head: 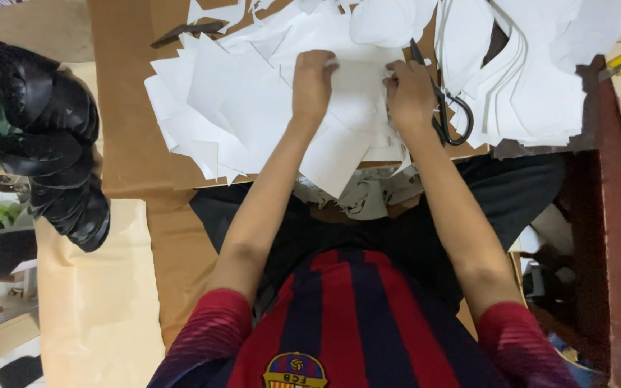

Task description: The person sits cross-legged on the floor and uses scissors to cut shapes from a stack of white paper sheets. They repeatedly pick up sheets, cut along the edges, and place the cut pieces into a separate pile on the table.

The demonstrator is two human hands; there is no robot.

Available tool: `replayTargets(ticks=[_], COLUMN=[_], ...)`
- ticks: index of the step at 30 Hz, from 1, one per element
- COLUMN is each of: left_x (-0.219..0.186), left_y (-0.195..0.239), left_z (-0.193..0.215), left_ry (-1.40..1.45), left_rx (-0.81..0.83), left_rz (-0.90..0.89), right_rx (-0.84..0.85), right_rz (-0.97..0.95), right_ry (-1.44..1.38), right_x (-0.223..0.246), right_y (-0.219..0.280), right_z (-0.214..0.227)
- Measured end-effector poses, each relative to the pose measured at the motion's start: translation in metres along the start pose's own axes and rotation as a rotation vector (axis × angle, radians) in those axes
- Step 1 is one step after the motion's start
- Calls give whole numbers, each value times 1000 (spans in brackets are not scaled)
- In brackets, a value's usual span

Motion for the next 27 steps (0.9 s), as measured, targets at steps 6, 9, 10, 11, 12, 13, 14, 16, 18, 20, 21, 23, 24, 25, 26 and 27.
replayTargets(ticks=[6,9,10,11,12,13,14,16,18,20,21,23,24,25,26,27], left_x=[-45,-73,-86,-96,-105,-98,-91,-86,-89,-94,-98,-97,-99,-98,-96,-93], left_y=[11,24,29,35,44,49,55,58,56,60,63,68,71,71,70,67], left_z=[56,55,45,32,19,11,2,-6,-10,-15,-17,-19,-20,-22,-24,-22], left_ry=[101,154,163,113,63,59,-69,-194,-285,-340,-395,-438,-476,-472,-429,-391], left_rx=[-88,-30,-27,152,331,325,368,403,517,473,434,374,314,318,317,311], left_rz=[-61,-135,-139,-91,-43,-40,-35,-29,-43,-116,-186,-216,-249,-252,-242,-230], right_rx=[-160,58,55,18,-18,-16,-71,-126,-204,-232,-256,-236,-218,-220,-126,-33], right_rz=[258,68,60,110,160,167,206,251,250,234,214,180,143,137,107,85], right_ry=[23,252,258,244,229,228,217,212,275,230,180,76,-25,-23,16,53], right_x=[62,32,26,26,27,21,18,15,14,21,24,50,61,53,44,38], right_y=[90,108,108,106,105,102,100,99,102,107,109,108,108,102,95,84], right_z=[68,22,21,18,14,7,2,-2,0,14,21,41,51,44,34,23])
Point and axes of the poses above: each hand's wrist, its own y-axis away from the middle knuckle, its own z-axis out of the back of the hand, x = y × z, the point moved 5 cm from there along -y, towards the middle knuckle, and after that the axes turned 11 degrees about x, right-handed, at the moved point
